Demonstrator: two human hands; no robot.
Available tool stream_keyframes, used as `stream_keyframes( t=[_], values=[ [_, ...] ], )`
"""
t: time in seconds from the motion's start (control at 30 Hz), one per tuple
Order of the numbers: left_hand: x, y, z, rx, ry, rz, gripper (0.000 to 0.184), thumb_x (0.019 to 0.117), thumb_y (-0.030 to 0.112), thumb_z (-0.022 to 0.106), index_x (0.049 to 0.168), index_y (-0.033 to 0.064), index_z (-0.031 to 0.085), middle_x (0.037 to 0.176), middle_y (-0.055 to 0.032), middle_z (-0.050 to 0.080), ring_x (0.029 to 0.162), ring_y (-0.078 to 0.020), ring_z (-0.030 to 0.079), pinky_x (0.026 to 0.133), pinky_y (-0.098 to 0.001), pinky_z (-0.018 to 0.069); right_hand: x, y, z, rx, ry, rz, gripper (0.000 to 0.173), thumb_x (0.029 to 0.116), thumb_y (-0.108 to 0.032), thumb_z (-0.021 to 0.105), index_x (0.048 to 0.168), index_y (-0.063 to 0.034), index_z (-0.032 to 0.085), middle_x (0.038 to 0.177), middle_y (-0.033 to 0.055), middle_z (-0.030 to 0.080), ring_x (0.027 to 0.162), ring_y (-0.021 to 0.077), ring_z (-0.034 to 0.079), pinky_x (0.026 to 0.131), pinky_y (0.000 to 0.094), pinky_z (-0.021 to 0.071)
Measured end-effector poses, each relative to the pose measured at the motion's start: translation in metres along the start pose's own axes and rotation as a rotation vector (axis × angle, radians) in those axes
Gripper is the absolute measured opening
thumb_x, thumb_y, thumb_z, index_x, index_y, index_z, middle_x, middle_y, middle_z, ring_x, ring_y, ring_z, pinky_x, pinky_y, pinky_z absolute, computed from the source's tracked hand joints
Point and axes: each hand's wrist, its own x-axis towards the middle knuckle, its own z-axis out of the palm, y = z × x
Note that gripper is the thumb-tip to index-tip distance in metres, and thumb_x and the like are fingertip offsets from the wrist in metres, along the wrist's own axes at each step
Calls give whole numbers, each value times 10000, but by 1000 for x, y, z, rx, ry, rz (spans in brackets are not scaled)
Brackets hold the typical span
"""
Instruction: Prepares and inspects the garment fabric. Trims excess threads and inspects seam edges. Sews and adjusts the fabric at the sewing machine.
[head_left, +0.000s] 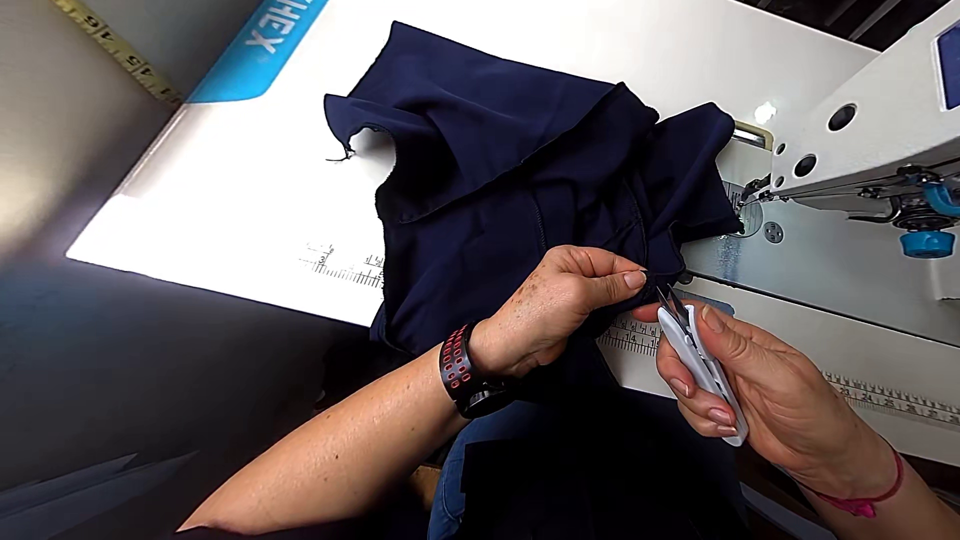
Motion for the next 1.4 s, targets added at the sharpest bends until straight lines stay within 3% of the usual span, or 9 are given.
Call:
stream_keyframes(
  t=[0.27,0.47,0.73,0.83,0.93,1.0,1.1,1.2,1.4],
  values=[
    [2,-7,-1,7,-16,47,200,989,-23,586,890,13,756,731,-48,727,659,-46,675,616,-190,563,2,4,3,-20,54,-48,371,1086,-424,457,1234,-132,631,779,-17,598,535,-27,517,489,103,445],
    [-1,-17,-3,273,-59,206,186,988,2,594,898,9,757,836,-58,700,709,-83,646,607,-197,534,5,10,10,15,155,-82,374,1085,-411,467,1126,-83,642,761,-10,576,513,-19,498,480,109,446],
    [1,-16,-2,224,-36,174,187,984,22,600,889,39,759,826,-31,685,691,-53,619,582,-175,503,2,13,-1,-174,73,-175,305,1065,-407,524,1054,-133,657,684,-72,550,510,-53,490,471,90,423],
    [4,-17,-3,220,-19,181,178,986,36,607,898,57,760,823,-21,695,698,-48,631,604,-178,519,-2,1,-8,-774,203,-516,282,971,-476,661,1054,-210,620,809,-155,564,615,-125,450,517,47,358],
    [6,-20,-4,336,-64,246,169,978,50,612,924,73,771,853,2,703,727,-41,642,628,-169,526,10,-24,-11,-1184,249,-811,337,912,-270,722,1184,-126,586,1217,-51,624,809,-81,548,665,64,458],
    [4,-22,-3,350,-64,283,133,969,23,631,1014,66,749,828,-7,720,699,-49,659,605,-172,536,21,-34,-11,-1267,222,-726,359,848,-166,718,1182,-58,645,1035,-34,670,716,-67,538,603,67,446],
    [2,-25,-6,383,-91,389,166,959,-50,571,1050,88,553,844,-11,678,702,-46,636,608,-160,519,31,-37,-15,-1253,262,-437,95,851,-135,701,940,-100,708,697,-73,622,588,-60,537,508,95,416],
    [6,-29,-11,589,-74,593,207,875,-57,546,752,62,663,864,-9,693,853,-47,658,736,-177,542,33,-41,-18,-1111,228,-301,69,846,-79,668,891,-107,714,620,-87,583,499,-52,491,441,103,375],
    [9,-31,-11,750,-38,723,215,853,-59,539,749,48,694,872,-27,696,912,-48,660,797,-161,537,35,-37,-19,-1183,246,-299,86,832,-111,673,889,-107,737,607,-100,583,499,-73,481,438,98,360]
  ],
)
